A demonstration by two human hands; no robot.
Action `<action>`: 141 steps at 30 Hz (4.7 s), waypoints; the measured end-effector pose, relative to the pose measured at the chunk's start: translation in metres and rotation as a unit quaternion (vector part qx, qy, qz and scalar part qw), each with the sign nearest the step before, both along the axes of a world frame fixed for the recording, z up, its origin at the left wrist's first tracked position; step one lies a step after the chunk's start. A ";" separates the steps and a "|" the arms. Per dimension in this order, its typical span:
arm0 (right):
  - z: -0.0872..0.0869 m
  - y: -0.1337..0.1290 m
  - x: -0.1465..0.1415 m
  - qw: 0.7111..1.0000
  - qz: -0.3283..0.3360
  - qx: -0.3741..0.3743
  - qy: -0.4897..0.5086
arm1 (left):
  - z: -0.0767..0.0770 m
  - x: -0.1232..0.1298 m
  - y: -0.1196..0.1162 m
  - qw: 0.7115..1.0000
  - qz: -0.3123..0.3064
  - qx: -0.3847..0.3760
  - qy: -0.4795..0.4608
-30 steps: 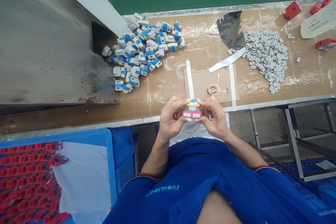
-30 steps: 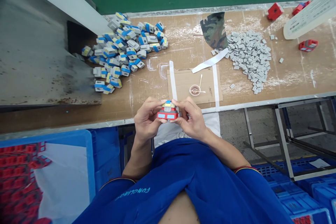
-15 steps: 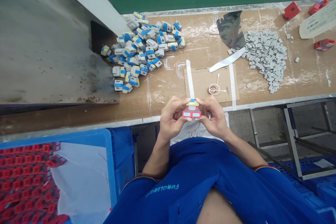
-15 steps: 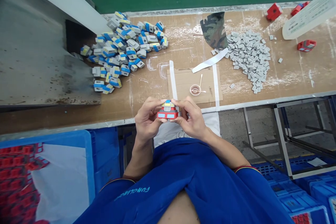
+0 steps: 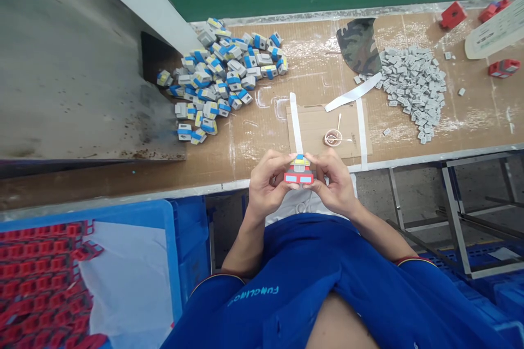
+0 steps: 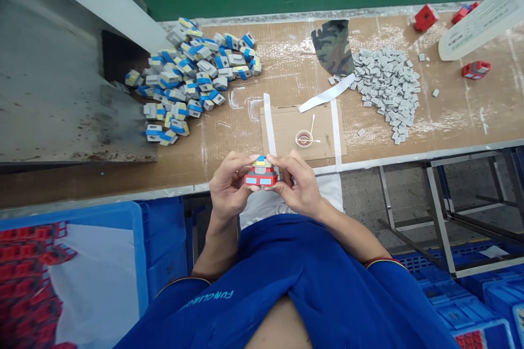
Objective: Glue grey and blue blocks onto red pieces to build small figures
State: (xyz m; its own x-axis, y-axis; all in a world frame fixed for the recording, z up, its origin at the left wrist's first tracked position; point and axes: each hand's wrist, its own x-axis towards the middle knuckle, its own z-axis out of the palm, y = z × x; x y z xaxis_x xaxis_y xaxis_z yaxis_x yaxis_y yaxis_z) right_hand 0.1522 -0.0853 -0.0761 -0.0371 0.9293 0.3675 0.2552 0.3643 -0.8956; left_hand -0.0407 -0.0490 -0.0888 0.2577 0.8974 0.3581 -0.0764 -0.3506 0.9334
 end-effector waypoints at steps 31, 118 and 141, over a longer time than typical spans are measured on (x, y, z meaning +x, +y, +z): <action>-0.001 -0.001 -0.005 1.000 -0.002 0.023 0.014 | -0.004 -0.003 -0.001 1.000 -0.011 0.004 0.000; 0.015 -0.001 0.022 0.994 0.089 0.031 -0.054 | 0.048 -0.014 0.003 0.990 -0.104 -0.049 0.082; 0.045 0.016 0.010 0.964 -0.126 0.160 -0.170 | 0.106 0.002 0.074 0.941 0.002 -0.007 0.338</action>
State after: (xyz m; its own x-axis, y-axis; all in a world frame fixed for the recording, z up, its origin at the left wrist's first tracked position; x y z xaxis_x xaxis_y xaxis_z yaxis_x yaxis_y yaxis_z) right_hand 0.1623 -0.0697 -0.0313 0.0070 0.7649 0.6441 0.6304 0.4967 -0.5966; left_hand -0.0392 0.0251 0.0177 0.4186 0.9023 0.1029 0.5375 -0.3375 0.7727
